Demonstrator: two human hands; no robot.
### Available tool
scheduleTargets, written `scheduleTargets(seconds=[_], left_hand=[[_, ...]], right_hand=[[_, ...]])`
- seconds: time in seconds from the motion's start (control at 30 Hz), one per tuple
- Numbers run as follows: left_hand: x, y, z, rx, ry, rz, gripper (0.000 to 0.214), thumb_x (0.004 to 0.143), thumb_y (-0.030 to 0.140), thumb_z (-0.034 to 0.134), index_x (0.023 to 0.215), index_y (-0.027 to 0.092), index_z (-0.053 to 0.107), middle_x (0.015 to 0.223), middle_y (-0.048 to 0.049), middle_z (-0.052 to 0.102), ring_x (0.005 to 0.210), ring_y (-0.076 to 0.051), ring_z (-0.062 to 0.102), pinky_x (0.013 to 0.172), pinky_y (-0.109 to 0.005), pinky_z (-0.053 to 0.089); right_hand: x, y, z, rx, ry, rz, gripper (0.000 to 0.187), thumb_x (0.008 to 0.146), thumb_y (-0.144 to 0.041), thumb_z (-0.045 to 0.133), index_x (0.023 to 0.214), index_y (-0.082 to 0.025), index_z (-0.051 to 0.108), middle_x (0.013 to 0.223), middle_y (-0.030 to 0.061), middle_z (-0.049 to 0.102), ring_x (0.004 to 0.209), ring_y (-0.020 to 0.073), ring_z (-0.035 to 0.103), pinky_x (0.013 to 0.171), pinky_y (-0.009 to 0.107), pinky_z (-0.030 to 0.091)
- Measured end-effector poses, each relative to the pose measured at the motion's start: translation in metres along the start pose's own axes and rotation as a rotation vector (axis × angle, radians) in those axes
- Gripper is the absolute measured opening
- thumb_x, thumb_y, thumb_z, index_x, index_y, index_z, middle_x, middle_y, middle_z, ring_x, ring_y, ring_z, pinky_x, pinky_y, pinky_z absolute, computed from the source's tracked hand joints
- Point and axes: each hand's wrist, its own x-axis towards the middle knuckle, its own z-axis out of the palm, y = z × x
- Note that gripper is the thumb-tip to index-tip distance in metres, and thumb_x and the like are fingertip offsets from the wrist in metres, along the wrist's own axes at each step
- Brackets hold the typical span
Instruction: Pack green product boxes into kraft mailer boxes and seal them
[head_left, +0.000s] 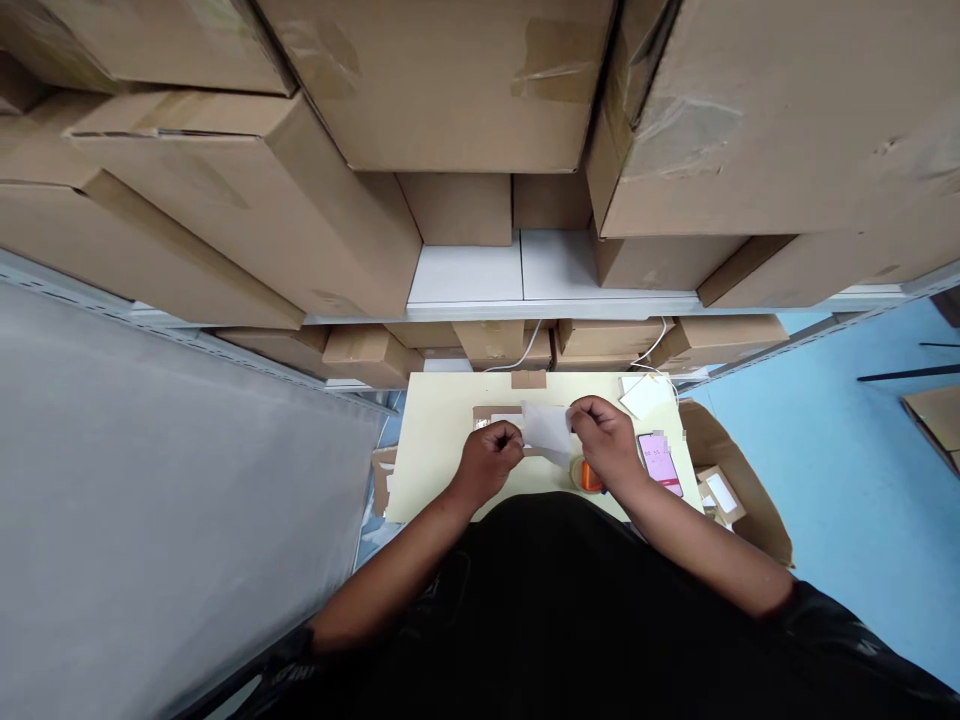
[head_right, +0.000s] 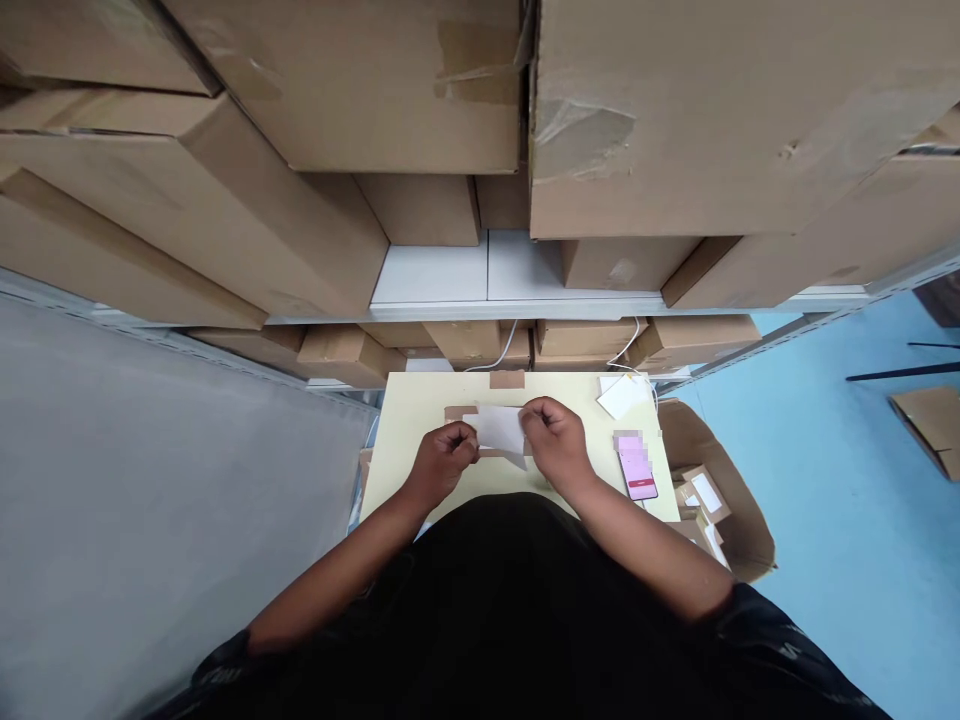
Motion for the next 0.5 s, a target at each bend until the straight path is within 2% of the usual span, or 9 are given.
scheduleTargets(seconds=[0.1,0.33,0.4,0.5], left_hand=[[-0.021,-0.031,-0.021,0.003,0.052,-0.099,0.015,0.073,0.033,0.060,0.066,0.020,0.059,0.060,0.0031,0.058,0.061,-0.014,0.053,0.062,-0.026,0.040],[-0.100,-0.123,-0.070,-0.007,0.239,-0.391,0.020,0.068,0.040,0.059,0.063,0.021,0.058,0.053,0.0034,0.056,0.052,-0.013,0.048,0.056,-0.025,0.037],[-0.117,-0.139,-0.082,-0.021,0.299,-0.432,0.020,0.067,0.040,0.059,0.061,0.021,0.057,0.051,0.0034,0.055,0.051,-0.012,0.046,0.055,-0.025,0.036],[-0.133,-0.149,-0.101,-0.053,0.345,-0.444,0.022,0.067,0.041,0.059,0.058,0.021,0.055,0.051,0.0032,0.055,0.051,-0.012,0.046,0.055,-0.024,0.036]], right_hand=[[0.003,-0.006,0.004,0.069,0.059,0.027,0.015,0.084,-0.035,0.067,0.073,-0.024,0.068,0.068,-0.0016,0.064,0.069,0.0171,0.057,0.068,0.031,0.048],[0.008,0.005,0.028,0.154,0.029,0.046,0.016,0.085,-0.037,0.073,0.078,-0.023,0.070,0.070,-0.0017,0.064,0.070,0.0163,0.057,0.071,0.031,0.047],[0.011,0.008,0.036,0.162,0.024,0.044,0.016,0.085,-0.038,0.074,0.080,-0.023,0.071,0.072,-0.0019,0.064,0.070,0.0160,0.057,0.072,0.031,0.046],[0.014,0.009,0.047,0.151,0.019,0.035,0.016,0.084,-0.038,0.075,0.082,-0.023,0.071,0.072,-0.0020,0.064,0.070,0.0162,0.057,0.072,0.032,0.046]])
